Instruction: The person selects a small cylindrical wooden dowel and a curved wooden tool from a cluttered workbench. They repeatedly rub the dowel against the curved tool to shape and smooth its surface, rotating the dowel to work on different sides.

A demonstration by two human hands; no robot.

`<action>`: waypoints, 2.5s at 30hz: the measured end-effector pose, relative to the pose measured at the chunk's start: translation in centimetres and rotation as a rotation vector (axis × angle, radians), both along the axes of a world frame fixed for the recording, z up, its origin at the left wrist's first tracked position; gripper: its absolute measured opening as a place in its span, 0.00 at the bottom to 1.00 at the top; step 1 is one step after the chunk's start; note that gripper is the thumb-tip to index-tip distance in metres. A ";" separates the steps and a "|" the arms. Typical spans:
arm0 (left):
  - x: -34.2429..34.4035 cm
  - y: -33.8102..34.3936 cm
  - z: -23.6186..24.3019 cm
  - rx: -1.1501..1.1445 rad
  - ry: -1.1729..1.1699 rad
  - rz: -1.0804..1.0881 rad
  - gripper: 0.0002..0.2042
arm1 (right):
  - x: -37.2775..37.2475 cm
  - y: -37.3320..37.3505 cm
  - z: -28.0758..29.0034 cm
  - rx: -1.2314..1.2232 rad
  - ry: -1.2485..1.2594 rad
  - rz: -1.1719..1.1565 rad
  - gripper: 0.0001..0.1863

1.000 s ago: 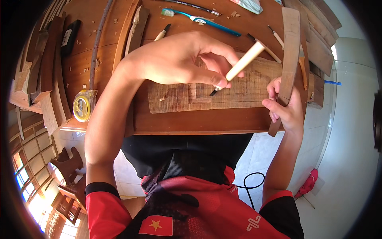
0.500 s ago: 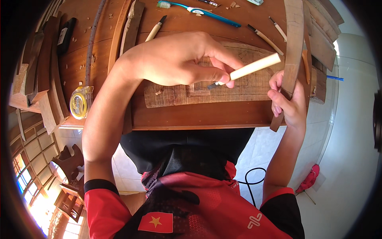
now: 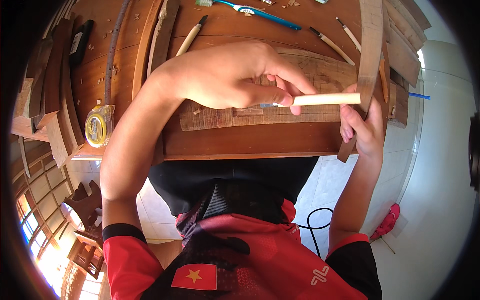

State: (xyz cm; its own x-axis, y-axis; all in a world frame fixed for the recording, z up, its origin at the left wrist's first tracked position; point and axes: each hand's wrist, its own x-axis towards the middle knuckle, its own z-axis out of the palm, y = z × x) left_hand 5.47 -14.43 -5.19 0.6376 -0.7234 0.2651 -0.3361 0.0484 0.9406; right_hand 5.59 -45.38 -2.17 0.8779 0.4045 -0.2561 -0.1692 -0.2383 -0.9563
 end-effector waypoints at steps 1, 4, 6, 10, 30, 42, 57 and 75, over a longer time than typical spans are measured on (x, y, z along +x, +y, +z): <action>0.0 0.0 0.0 0.009 0.000 -0.002 0.18 | 0.0 -0.1 -0.1 0.006 0.004 -0.003 0.16; -0.1 -0.2 -0.1 -0.023 0.038 0.001 0.17 | 0.2 -0.4 -0.3 0.000 0.000 0.003 0.16; -0.1 -0.5 -0.3 -0.020 -0.006 0.006 0.16 | 0.1 -0.7 -0.4 0.020 -0.023 0.024 0.17; 0.0 -0.6 -0.5 0.014 -0.052 0.009 0.16 | -1.1 -0.8 -0.6 0.145 -0.015 -0.017 0.25; 0.7 -0.9 -0.8 0.094 -0.042 -0.059 0.17 | -14.6 -2.1 -2.0 0.205 0.052 -0.191 0.24; 0.4 -1.0 0.2 0.225 0.017 -0.016 0.17 | -15.3 -3.4 -2.6 0.243 0.091 -0.372 0.27; 0.5 -0.9 0.5 0.265 0.017 -0.030 0.17 | -14.8 -3.8 -2.6 0.221 0.199 -0.315 0.25; 0.7 -0.8 0.7 0.297 0.066 -0.036 0.16 | -15.2 -4.8 -2.9 0.102 0.141 -0.203 0.27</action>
